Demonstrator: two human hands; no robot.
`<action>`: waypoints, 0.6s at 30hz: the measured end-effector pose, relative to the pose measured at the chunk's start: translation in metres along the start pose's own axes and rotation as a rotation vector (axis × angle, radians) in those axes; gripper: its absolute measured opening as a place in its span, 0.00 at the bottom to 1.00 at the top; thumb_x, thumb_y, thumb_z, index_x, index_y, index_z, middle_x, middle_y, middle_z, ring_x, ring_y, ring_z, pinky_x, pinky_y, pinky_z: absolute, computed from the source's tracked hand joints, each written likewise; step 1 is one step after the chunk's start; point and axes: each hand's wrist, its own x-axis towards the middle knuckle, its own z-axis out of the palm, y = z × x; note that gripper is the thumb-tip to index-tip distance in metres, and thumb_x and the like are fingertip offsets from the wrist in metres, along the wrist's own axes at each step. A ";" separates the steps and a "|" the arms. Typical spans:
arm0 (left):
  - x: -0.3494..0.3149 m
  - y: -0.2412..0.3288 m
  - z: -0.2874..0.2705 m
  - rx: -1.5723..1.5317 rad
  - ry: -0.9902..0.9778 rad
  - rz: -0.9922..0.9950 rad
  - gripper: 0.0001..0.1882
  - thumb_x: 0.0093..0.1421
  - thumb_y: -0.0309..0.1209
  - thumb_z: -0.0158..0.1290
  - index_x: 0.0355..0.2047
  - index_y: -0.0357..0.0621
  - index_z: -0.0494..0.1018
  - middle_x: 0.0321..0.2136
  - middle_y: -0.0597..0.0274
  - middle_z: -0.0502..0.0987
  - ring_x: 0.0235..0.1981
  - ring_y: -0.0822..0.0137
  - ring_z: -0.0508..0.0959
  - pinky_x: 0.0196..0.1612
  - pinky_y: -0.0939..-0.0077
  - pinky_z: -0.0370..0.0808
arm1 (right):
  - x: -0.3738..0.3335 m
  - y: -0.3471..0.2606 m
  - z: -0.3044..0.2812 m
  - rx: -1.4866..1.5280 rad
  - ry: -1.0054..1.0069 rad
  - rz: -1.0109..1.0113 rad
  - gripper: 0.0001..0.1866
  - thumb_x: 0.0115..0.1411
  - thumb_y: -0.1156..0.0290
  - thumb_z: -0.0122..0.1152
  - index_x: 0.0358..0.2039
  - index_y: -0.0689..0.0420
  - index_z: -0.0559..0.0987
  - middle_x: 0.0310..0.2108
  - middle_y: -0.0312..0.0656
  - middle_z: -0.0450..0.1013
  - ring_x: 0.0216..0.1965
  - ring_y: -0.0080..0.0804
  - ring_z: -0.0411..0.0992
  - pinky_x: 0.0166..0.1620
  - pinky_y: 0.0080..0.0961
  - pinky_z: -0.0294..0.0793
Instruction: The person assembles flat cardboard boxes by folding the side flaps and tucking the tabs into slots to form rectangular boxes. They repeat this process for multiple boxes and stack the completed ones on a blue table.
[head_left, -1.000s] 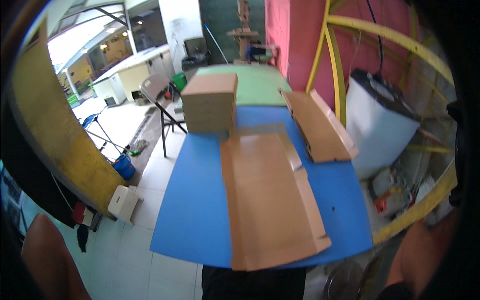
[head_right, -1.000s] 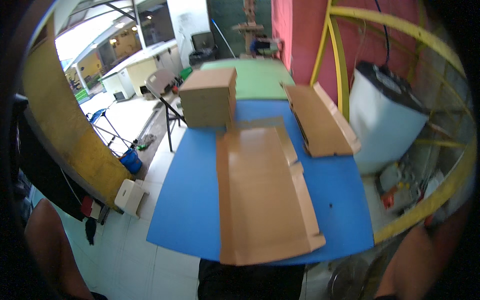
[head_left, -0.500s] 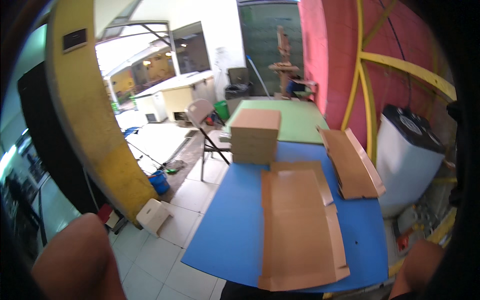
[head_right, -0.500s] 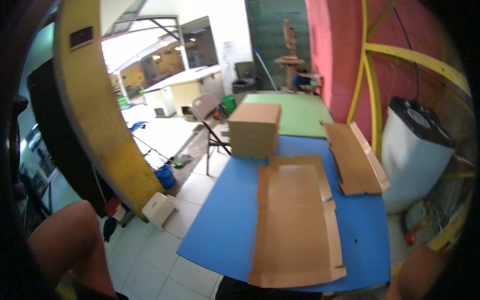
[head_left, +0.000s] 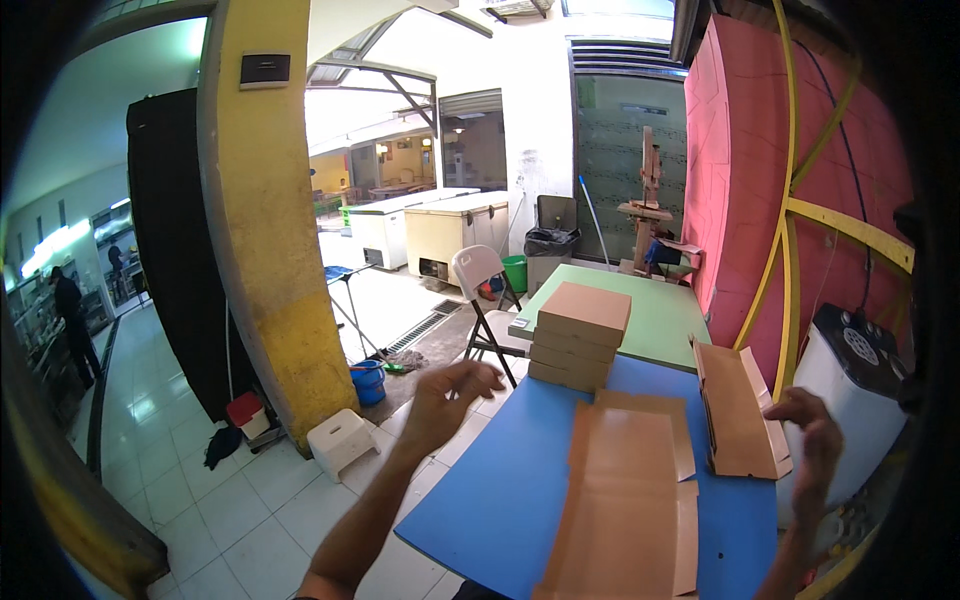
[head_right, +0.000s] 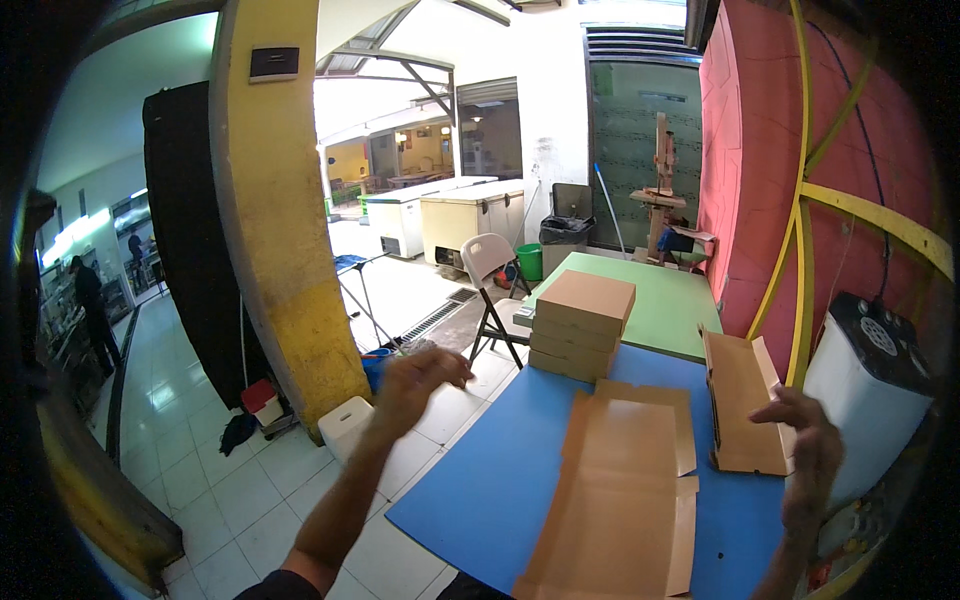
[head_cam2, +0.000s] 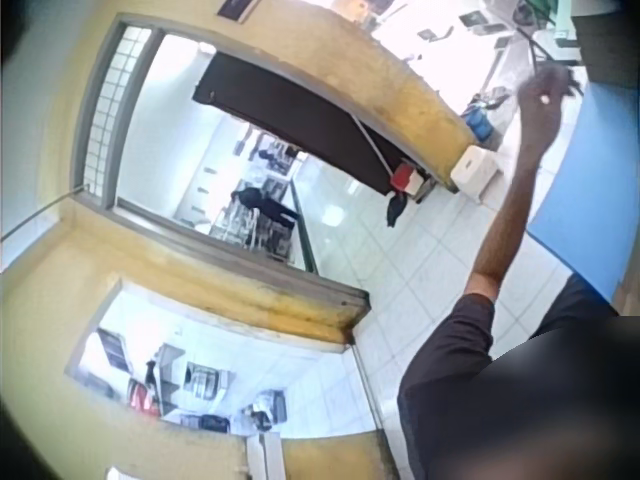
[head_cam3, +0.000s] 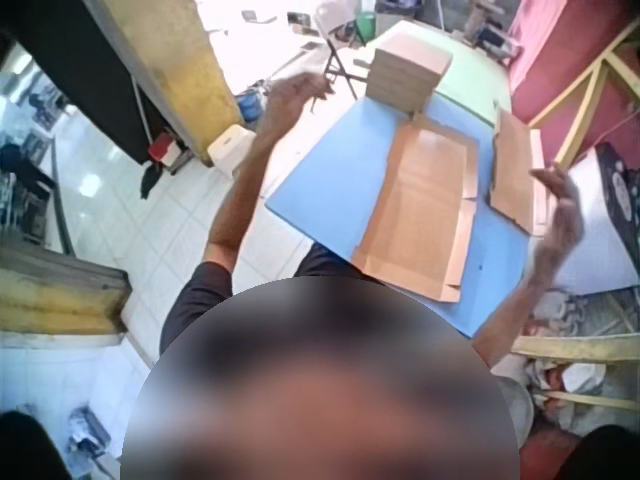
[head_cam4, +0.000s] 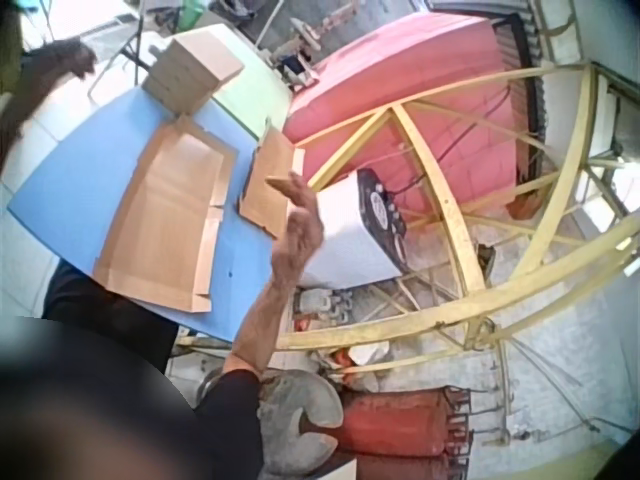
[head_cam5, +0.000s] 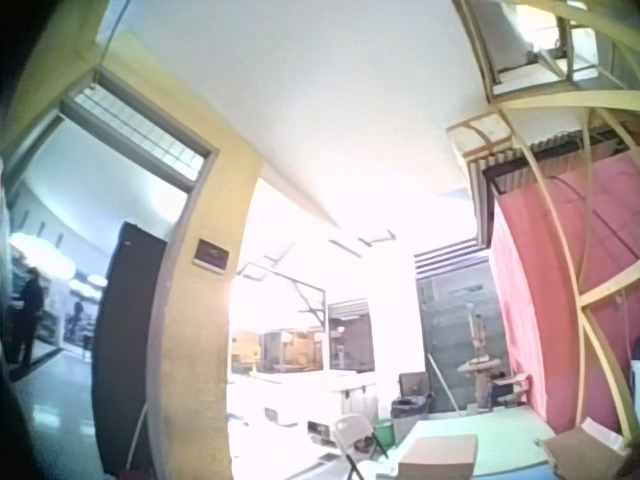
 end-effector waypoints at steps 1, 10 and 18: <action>-0.004 -0.034 0.004 0.040 -0.043 -0.150 0.13 0.70 0.32 0.53 0.43 0.31 0.79 0.35 0.52 0.84 0.36 0.67 0.83 0.41 0.72 0.81 | -0.009 0.015 0.009 0.032 0.022 0.129 0.33 0.73 0.46 0.42 0.49 0.69 0.77 0.35 0.46 0.79 0.41 0.34 0.78 0.52 0.32 0.74; -0.060 -0.215 0.084 0.037 -0.369 -0.584 0.11 0.67 0.29 0.54 0.42 0.33 0.79 0.32 0.55 0.83 0.30 0.70 0.82 0.33 0.76 0.81 | -0.097 0.198 0.043 0.077 -0.129 0.838 0.19 0.70 0.59 0.56 0.51 0.63 0.79 0.40 0.40 0.80 0.42 0.24 0.75 0.43 0.22 0.73; -0.055 -0.256 0.177 0.109 -0.466 -0.767 0.25 0.56 0.39 0.68 0.50 0.38 0.77 0.28 0.58 0.84 0.26 0.69 0.82 0.32 0.71 0.81 | -0.193 0.250 0.075 -0.006 -0.322 0.916 0.31 0.66 0.64 0.61 0.64 0.66 0.65 0.62 0.54 0.69 0.62 0.45 0.68 0.63 0.36 0.68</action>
